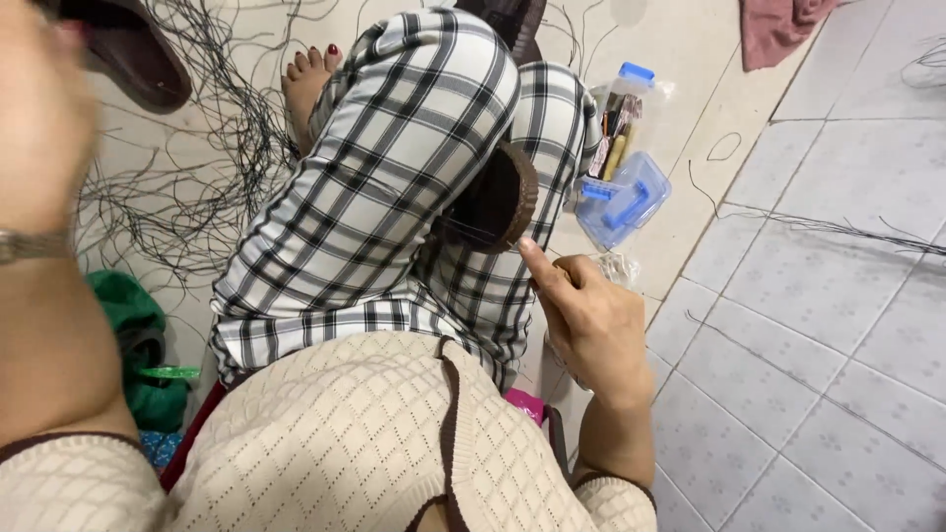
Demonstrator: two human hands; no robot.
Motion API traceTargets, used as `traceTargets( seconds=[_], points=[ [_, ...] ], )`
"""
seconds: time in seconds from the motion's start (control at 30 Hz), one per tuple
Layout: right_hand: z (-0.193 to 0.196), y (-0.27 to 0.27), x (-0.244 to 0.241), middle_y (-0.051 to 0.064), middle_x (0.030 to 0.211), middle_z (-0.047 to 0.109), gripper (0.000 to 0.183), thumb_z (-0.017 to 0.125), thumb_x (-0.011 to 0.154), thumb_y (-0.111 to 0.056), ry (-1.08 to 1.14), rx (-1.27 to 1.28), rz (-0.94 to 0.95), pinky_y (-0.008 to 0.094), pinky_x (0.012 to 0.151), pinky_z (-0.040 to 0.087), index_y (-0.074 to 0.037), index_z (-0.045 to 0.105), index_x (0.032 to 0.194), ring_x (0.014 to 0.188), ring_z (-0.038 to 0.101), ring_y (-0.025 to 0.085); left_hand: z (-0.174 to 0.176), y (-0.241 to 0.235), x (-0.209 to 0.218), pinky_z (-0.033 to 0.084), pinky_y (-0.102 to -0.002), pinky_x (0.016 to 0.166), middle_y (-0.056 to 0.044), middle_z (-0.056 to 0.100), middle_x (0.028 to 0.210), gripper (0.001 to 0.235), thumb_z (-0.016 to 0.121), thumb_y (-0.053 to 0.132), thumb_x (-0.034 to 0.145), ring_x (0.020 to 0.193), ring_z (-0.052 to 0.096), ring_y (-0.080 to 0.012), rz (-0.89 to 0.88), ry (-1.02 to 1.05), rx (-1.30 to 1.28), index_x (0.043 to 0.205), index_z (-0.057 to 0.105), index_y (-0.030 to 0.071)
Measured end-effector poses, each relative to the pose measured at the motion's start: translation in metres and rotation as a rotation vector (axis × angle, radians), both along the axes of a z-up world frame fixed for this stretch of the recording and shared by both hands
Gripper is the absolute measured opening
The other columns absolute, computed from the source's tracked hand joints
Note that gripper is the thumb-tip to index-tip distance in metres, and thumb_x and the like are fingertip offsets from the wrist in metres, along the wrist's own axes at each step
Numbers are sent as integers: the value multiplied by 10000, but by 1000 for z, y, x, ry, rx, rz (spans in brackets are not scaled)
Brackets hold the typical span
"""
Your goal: The person sits on the floor and sews a brown shoe using a needle and black thread. They repeatedly insert the needle into the shoe's sole and pull the thread through to secure it. The person adjusts the shoe's position and pulls the thread taut during the process.
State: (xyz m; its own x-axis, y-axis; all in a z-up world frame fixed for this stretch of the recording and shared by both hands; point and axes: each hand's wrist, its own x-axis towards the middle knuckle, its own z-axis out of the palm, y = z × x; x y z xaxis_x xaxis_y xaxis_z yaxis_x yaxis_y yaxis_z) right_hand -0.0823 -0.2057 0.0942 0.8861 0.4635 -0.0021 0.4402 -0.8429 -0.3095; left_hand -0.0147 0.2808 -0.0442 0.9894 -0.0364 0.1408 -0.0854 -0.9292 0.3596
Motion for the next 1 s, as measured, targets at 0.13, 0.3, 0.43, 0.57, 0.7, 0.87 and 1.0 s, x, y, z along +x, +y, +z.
traceTargets(
  seconds=[0.13, 0.3, 0.43, 0.57, 0.7, 0.87, 1.0],
  points=[
    [2, 0, 2, 1, 858, 581, 499, 733, 948, -57, -23, -68, 26, 280, 500, 366, -244, 633, 1400, 571, 472, 113, 92, -135, 9, 242, -575, 1113, -370, 394, 1605, 586, 811, 433, 958, 1437, 318, -491, -271, 169, -50, 679, 729, -76],
    [8, 10, 3, -3, 826, 556, 511, 752, 922, -49, -39, -143, 11, 282, 469, 344, -245, 655, 1384, 532, 451, 105, 46, -228, 2, -161, -523, 1263, -78, 19, 1735, 801, 800, 613, 837, 1573, -137, -267, -648, -13, -128, 1521, 608, 246],
    [15, 12, -4, 31, 798, 535, 578, 755, 876, -20, -41, -259, -47, 298, 390, 337, -208, 643, 1410, 473, 432, 117, 34, -260, 3, -170, -472, 1301, 30, 552, 1626, 432, 883, 623, 737, 1602, 50, -227, -643, -280, -138, 1035, 797, 323],
    [20, 15, -9, 93, 881, 601, 652, 719, 805, -48, 33, -337, -92, 329, 359, 362, -155, 607, 1439, 438, 486, 161, 36, -275, 4, -82, -481, 1313, -17, 592, 1583, 299, 860, 502, 790, 1589, 109, -239, -690, -306, -211, 960, 811, 260],
    [12, 10, -5, 96, 867, 617, 617, 721, 797, -25, 57, -284, -110, 351, 434, 435, -138, 646, 1399, 489, 531, 196, 35, -282, 4, 26, -453, 1327, -47, 685, 1450, 289, 811, 383, 809, 1536, 333, -218, -700, -322, -223, 1030, 804, 198],
    [5, 6, -2, 99, 882, 669, 506, 734, 852, 6, 18, -168, -94, 346, 475, 442, -146, 703, 1333, 508, 532, 182, 34, -282, 7, 41, -459, 1315, -78, 682, 1447, 223, 806, 388, 763, 1512, 393, -242, -730, -308, -224, 881, 796, 200],
    [10, 15, 2, 102, 950, 721, 463, 733, 866, 6, 6, -167, -113, 332, 491, 469, -144, 718, 1303, 537, 585, 183, 32, -284, 8, 93, -446, 1301, -99, 708, 1401, 198, 772, 387, 818, 1454, 488, -239, -718, -326, -259, 812, 779, 189]
  ],
)
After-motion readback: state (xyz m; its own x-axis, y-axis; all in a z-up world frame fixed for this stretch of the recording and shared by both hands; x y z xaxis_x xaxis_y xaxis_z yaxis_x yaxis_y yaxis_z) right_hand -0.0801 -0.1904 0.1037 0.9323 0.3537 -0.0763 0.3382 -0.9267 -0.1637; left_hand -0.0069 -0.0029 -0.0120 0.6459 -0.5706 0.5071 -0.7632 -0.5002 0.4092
